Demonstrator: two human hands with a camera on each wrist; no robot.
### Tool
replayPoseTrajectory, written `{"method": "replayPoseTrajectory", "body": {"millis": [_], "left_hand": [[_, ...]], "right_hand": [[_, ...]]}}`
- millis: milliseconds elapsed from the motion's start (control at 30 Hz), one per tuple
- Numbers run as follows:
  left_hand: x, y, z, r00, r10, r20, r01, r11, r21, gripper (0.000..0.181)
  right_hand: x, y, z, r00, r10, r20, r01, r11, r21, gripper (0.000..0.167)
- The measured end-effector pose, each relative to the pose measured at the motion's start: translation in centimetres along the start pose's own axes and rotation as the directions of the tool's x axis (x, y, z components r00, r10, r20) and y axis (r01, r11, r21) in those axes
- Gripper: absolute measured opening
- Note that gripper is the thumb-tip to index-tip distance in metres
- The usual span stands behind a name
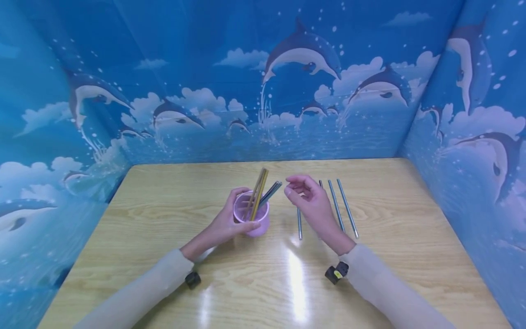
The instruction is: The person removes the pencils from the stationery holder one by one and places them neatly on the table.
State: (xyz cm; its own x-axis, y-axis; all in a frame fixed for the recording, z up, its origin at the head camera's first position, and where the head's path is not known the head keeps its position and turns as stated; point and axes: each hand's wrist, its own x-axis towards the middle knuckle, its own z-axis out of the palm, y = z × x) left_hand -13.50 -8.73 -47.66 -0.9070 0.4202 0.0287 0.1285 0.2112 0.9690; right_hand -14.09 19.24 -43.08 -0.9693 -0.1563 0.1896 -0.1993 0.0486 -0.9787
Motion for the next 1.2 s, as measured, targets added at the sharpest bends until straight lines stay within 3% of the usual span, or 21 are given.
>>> {"method": "replayPoseTrajectory", "body": {"millis": [367,633,833,1000,1200], "left_hand": [[0.0,-0.1,-0.2,1.0,0.009,0.005,-0.009,1.0,-0.006,0.096],[0.1,-0.2,-0.1,1.0,0.012,0.011,-0.012,1.0,-0.015,0.095],[0.1,-0.2,0.0,1.0,0.018,0.006,-0.018,1.0,-0.02,0.093],[0.1,0.0,0.0,1.0,0.004,0.005,-0.004,1.0,-0.019,0.093],[0.1,-0.1,0.0,1.0,0.0,-0.004,0.0,1.0,0.002,0.092]], "right_hand": [[0.4,-0.1,1.7,1.0,0.028,-0.012,-0.029,0.999,-0.029,0.032],[0.3,0.0,2.5,0.999,0.004,-0.04,-0.006,0.999,-0.04,0.026],[0.2,-0.4,2.7,0.995,-0.05,-0.084,0.049,0.999,-0.014,0.022],[0.6,-1.5,2.5,0.982,-0.141,-0.125,0.145,0.989,0.021,0.014],[0.7,-2.4,2.2,0.966,-0.197,-0.166,0.202,0.979,0.013,0.014]]}}
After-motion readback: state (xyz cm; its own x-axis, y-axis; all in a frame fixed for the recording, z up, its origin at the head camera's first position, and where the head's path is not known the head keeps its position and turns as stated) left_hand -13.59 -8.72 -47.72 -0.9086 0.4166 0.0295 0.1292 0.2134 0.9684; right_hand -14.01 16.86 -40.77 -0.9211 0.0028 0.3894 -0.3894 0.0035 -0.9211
